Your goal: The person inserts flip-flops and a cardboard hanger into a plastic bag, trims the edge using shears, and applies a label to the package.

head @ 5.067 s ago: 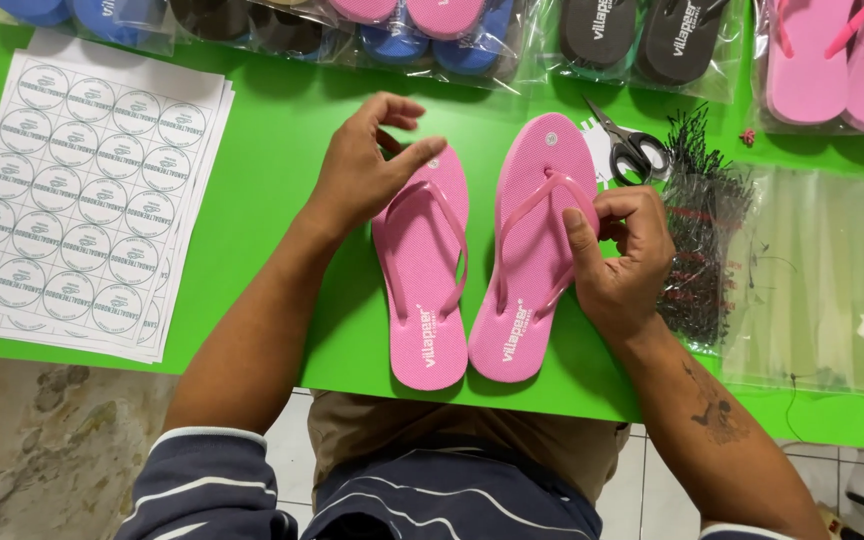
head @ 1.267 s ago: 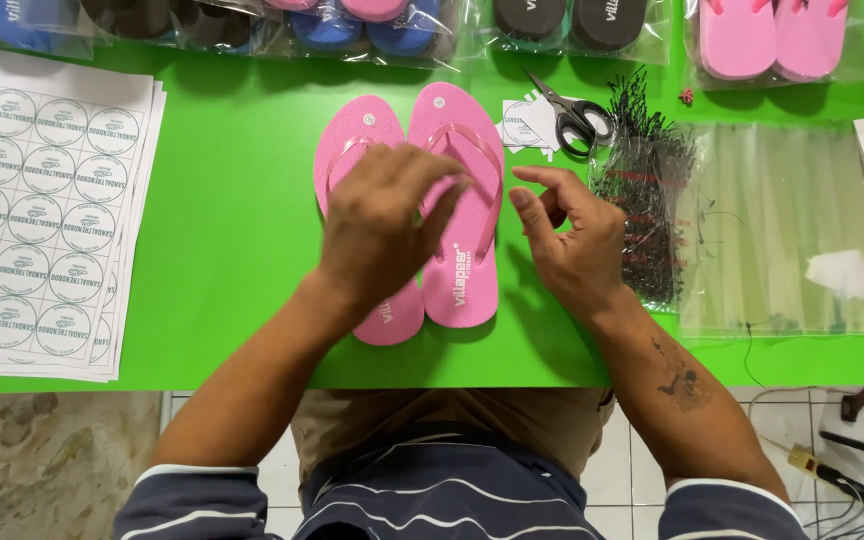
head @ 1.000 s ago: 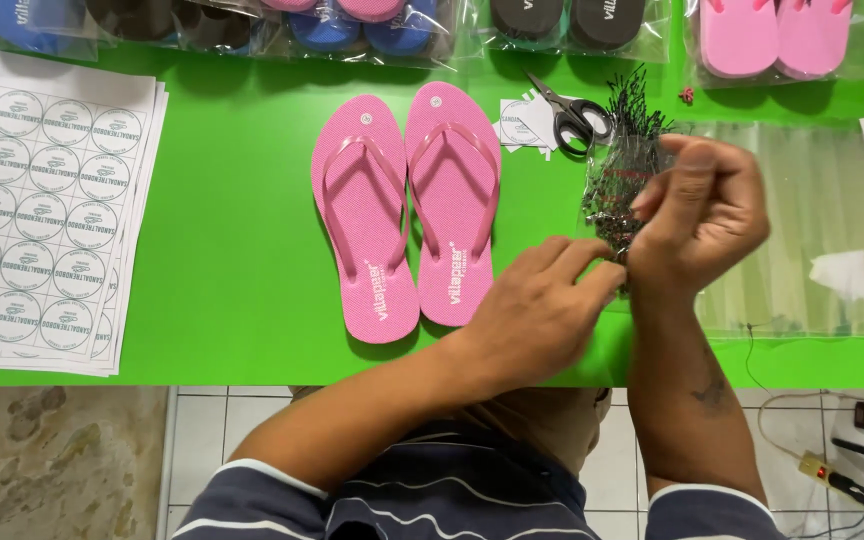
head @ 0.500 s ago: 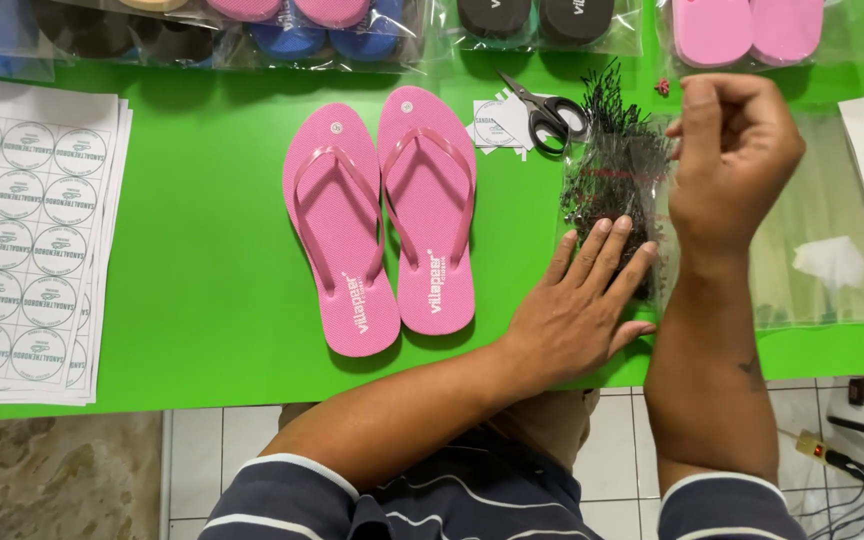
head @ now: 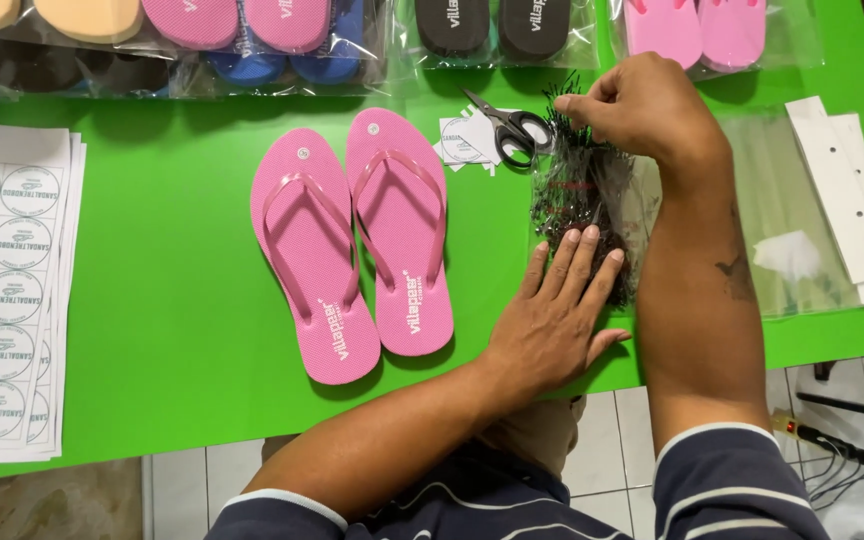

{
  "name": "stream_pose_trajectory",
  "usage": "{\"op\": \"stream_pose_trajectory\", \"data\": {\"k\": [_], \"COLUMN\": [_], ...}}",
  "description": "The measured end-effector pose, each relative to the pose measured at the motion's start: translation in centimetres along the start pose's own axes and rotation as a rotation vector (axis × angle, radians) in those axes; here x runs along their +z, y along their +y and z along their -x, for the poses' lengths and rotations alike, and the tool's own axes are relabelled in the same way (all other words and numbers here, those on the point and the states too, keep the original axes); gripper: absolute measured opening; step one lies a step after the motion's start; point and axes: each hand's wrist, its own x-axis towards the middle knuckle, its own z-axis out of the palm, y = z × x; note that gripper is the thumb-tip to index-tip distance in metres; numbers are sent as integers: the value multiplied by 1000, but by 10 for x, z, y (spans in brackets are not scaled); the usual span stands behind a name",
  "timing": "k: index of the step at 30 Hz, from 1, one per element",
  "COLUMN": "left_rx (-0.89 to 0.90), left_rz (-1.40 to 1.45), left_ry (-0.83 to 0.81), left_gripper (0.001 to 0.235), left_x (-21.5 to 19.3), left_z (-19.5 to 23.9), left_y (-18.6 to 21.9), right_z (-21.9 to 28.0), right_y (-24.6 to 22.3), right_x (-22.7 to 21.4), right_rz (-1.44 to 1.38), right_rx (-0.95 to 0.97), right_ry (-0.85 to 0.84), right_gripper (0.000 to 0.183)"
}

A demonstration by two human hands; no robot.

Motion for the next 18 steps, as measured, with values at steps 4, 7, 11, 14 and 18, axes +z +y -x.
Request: {"op": "stream_pose_trajectory", "data": {"k": [4, 7, 11, 14, 18], "left_rx": [6, 9, -15, -46, -51], "left_rz": [11, 18, 1, -10, -11], "left_ry": [-6, 2, 16, 1, 10], "left_gripper": [82, 82, 86, 87, 84], "left_x": [-1, -2, -12, -11, -2], "left_z": [0, 0, -4, -6, -4], "left_y": [0, -1, -3, -3, -3], "right_z": [-2, -3, 2, 2, 3], "right_y": [-4, -9, -14, -7, -12], "right_x": [4, 7, 4, 3, 3], "right_rz": [-27, -73, -145, -175, -237], "right_rx": [8, 27, 23, -99, -141], "right_ry": [40, 47, 48, 71, 73], "right_gripper": [43, 31, 20, 26, 24]}}
